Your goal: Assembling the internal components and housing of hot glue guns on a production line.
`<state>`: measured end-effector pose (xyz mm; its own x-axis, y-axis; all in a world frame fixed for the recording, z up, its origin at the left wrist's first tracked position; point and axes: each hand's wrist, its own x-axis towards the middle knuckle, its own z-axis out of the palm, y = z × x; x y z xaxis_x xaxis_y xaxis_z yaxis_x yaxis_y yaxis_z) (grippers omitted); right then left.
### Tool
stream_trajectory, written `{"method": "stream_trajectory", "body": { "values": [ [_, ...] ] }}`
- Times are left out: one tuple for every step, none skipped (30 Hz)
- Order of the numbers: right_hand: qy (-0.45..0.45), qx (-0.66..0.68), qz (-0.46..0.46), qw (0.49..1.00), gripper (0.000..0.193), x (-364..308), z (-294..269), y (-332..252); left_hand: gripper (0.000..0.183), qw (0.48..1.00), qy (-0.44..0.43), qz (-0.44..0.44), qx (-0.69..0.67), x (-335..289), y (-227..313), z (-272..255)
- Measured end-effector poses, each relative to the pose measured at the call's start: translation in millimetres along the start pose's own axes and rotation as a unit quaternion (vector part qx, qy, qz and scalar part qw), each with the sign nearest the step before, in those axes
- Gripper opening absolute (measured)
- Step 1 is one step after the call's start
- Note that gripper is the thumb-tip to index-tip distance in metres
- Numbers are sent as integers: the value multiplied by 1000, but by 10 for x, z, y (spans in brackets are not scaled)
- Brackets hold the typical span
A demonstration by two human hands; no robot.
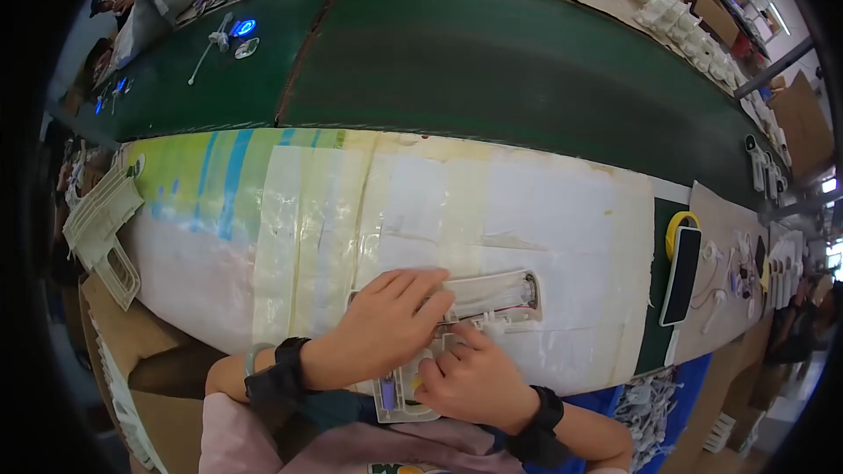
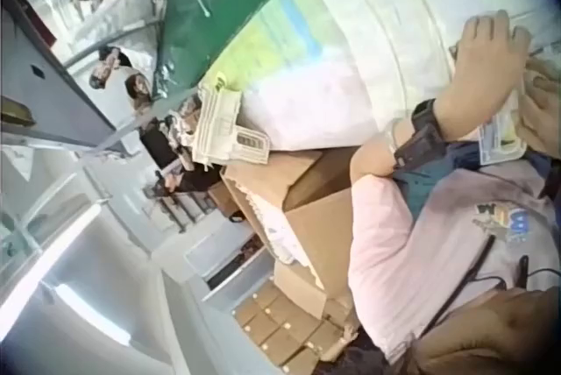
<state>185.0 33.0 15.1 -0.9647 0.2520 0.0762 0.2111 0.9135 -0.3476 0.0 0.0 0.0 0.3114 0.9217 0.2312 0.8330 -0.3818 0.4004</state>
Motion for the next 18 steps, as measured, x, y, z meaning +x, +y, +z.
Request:
{"method": "stream_trajectory", "body": {
  "values": [
    [7, 0, 4, 1000, 30, 18, 30, -22, 44, 1000, -3, -7, -10, -11, -4, -7],
    [14, 0, 8, 1000, 30, 36, 44, -51, 43, 1000, -6, -13, -20, -20, -5, -14],
    [17, -2, 5, 1000, 30, 64, 39, -57, 43, 1000, -4, -13, -15, -14, 3, -13],
    [21, -3, 13, 1000, 30, 100, 26, -59, 43, 1000, -8, -24, -11, -4, 15, -11],
    [26, -5, 20, 999, 30, 118, 12, -62, 43, 999, -11, -35, -6, 0, 28, -19],
    [31, -5, 18, 999, 30, 120, 17, -64, 43, 999, -11, -33, -1, -10, 28, -32],
    [31, -7, 17, 999, 31, 116, 27, -63, 45, 998, -2, -48, 32, -27, 30, -50],
    [32, -8, 15, 999, 31, 110, 29, -65, 47, 996, 7, -63, 65, -46, 34, -76],
    [42, -7, 10, 999, 31, 107, 19, -70, 47, 995, 7, -63, 76, -84, 33, -162],
    [39, -6, 11, 999, 31, 92, 1, -73, 44, 995, 30, -89, 29, -140, 29, -280],
    [36, -4, 12, 999, 32, 79, -15, -72, 41, 992, 54, -115, -18, -197, 20, -375],
    [45, -2, 8, 999, 32, 75, -15, -84, 41, 992, 52, -114, -9, -285, -14, -418],
    [45, -2, 9, 999, 32, 71, -12, -94, 31, 991, 66, -116, 2, -384, -58, -427],
    [46, -2, 11, 999, 32, 67, 0, -105, 21, 990, 81, -117, 12, -461, -89, -416],
    [51, -1, 4, 999, 32, 57, 3, -107, 21, 989, 81, -119, 20, -506, -74, -391],
    [56, 3, 4, 998, 32, 48, 19, -109, 15, 989, 79, -124, 0, -540, -53, -349],
    [60, 6, 4, 998, 33, 45, 34, -119, 10, 988, 77, -129, -20, -559, -35, -325],
    [62, 5, 1, 998, 33, 42, 34, -112, 10, 988, 79, -130, -17, -532, -32, -307]
  ]
}}
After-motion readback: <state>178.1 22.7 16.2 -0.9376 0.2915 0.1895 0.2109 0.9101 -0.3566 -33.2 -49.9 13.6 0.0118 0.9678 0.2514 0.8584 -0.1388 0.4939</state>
